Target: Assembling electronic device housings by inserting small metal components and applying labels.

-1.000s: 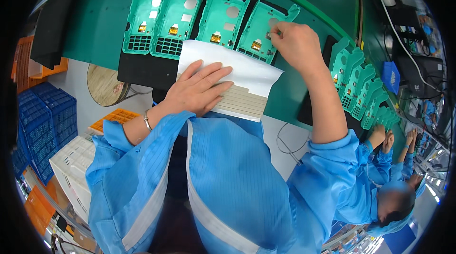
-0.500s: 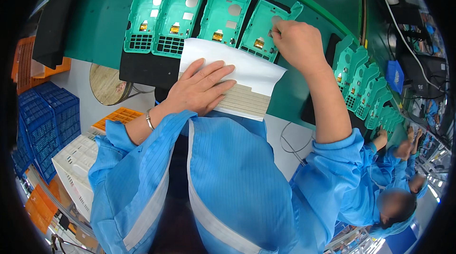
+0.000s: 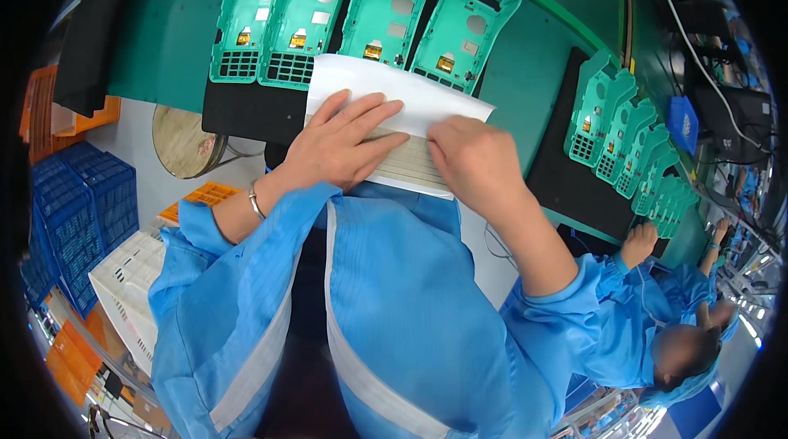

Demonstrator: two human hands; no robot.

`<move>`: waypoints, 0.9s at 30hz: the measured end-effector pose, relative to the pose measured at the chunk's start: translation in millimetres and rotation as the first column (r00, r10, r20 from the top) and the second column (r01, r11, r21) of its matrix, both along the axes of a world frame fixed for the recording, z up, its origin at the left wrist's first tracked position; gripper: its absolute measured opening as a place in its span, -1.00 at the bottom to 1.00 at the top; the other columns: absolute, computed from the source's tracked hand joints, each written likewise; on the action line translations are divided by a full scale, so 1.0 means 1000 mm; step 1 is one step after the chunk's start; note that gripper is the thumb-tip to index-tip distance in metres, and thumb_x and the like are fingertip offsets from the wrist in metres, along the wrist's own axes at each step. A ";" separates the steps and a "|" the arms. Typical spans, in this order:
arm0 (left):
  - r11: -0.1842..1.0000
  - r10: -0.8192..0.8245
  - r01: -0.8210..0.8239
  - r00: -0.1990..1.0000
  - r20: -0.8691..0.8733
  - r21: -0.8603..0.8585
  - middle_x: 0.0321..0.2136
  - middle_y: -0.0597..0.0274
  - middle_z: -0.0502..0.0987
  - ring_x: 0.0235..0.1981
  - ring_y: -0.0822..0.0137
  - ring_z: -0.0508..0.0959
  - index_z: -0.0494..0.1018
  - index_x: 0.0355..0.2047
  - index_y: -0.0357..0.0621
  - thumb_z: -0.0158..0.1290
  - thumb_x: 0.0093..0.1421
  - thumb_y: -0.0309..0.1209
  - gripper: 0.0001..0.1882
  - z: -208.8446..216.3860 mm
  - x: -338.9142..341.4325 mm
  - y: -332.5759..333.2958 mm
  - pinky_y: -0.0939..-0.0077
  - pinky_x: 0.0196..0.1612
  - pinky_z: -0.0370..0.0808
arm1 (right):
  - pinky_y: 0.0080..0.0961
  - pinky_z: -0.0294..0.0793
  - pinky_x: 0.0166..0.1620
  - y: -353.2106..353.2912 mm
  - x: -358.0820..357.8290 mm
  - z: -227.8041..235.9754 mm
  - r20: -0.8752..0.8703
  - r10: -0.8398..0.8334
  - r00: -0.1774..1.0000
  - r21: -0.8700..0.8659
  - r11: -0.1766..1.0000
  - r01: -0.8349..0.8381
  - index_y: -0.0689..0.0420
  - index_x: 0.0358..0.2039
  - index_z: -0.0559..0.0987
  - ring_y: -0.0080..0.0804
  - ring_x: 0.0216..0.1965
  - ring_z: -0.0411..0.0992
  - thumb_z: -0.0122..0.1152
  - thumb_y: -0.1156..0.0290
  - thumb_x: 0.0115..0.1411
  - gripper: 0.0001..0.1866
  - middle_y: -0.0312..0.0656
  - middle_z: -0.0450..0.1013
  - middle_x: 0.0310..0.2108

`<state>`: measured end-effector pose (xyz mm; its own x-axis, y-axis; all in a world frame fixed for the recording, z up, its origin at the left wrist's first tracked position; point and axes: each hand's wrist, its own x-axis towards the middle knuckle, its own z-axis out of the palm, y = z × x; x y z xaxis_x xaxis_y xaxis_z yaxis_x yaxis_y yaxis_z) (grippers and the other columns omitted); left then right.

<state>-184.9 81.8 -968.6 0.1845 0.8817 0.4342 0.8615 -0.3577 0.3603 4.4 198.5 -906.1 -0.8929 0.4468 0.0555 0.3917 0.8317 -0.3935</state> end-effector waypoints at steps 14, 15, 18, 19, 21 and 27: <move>0.999 0.002 0.000 0.999 0.032 -0.040 0.15 0.35 0.31 0.17 0.31 0.29 0.51 -0.11 0.19 0.13 -0.01 -0.40 -0.61 -0.001 0.000 0.000 0.18 0.23 0.15 | -0.62 0.36 -0.43 0.020 0.001 0.017 0.210 -0.226 0.951 -0.551 0.776 0.307 0.25 -0.44 0.57 -0.62 -0.55 0.34 0.23 0.50 0.04 -0.91 -0.29 0.46 -0.55; 0.999 0.002 0.000 0.999 0.040 -0.050 0.15 0.35 0.31 0.17 0.31 0.30 0.51 -0.11 0.18 0.13 -0.01 -0.40 -0.61 -0.001 0.000 -0.001 0.19 0.22 0.16 | -0.66 0.34 -0.43 0.023 -0.001 0.020 0.174 -0.263 0.949 -0.540 0.780 0.315 0.25 -0.39 0.58 -0.69 -0.52 0.30 0.25 0.47 0.06 -0.87 -0.32 0.45 -0.55; 0.999 0.003 -0.001 0.999 0.043 -0.048 0.15 0.35 0.30 0.16 0.32 0.30 0.51 -0.11 0.18 0.13 0.00 -0.39 -0.62 -0.001 0.001 -0.002 0.19 0.22 0.17 | -0.68 0.33 -0.42 0.033 -0.019 0.025 0.137 -0.330 0.934 -0.522 0.777 0.351 0.26 -0.39 0.59 -0.68 -0.53 0.30 0.26 0.48 0.05 -0.87 -0.32 0.44 -0.55; 0.999 -0.003 0.005 0.999 0.045 -0.044 0.15 0.35 0.30 0.16 0.32 0.30 0.51 -0.11 0.19 0.13 0.01 -0.38 -0.62 -0.002 0.000 -0.002 0.19 0.22 0.17 | -0.57 0.39 -0.45 0.038 -0.029 0.026 0.063 -0.320 0.945 -0.463 0.830 0.312 0.21 -0.43 0.59 -0.49 -0.57 0.41 0.22 0.41 0.05 -0.86 -0.19 0.49 -0.57; 0.999 0.006 -0.007 1.000 0.012 0.052 0.09 0.27 0.37 0.10 0.31 0.37 0.52 -0.20 0.10 0.09 -0.02 -0.32 -0.70 -0.006 -0.001 0.001 0.20 0.14 0.24 | -0.54 0.40 -0.45 0.049 -0.053 0.030 0.083 -0.286 0.955 -0.371 0.880 0.296 0.19 -0.42 0.59 -0.43 -0.57 0.41 0.21 0.39 0.05 -0.86 -0.20 0.49 -0.58; 0.997 -0.019 0.019 1.000 -0.012 0.079 0.11 0.25 0.35 0.13 0.29 0.33 0.51 -0.22 0.06 0.09 -0.07 -0.31 -0.68 -0.009 -0.001 0.001 0.20 0.16 0.22 | -0.37 0.42 -0.46 0.077 -0.089 0.013 0.086 -0.183 0.979 -0.166 0.967 0.195 0.10 -0.43 0.61 -0.25 -0.59 0.44 0.17 0.32 0.04 -0.85 -0.16 0.48 -0.62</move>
<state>-185.6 83.3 -977.6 0.2062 0.8409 0.5003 0.8581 -0.4011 0.3205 -84.3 275.6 -892.7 -0.7904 0.6049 -0.0966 0.5665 0.6617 -0.4912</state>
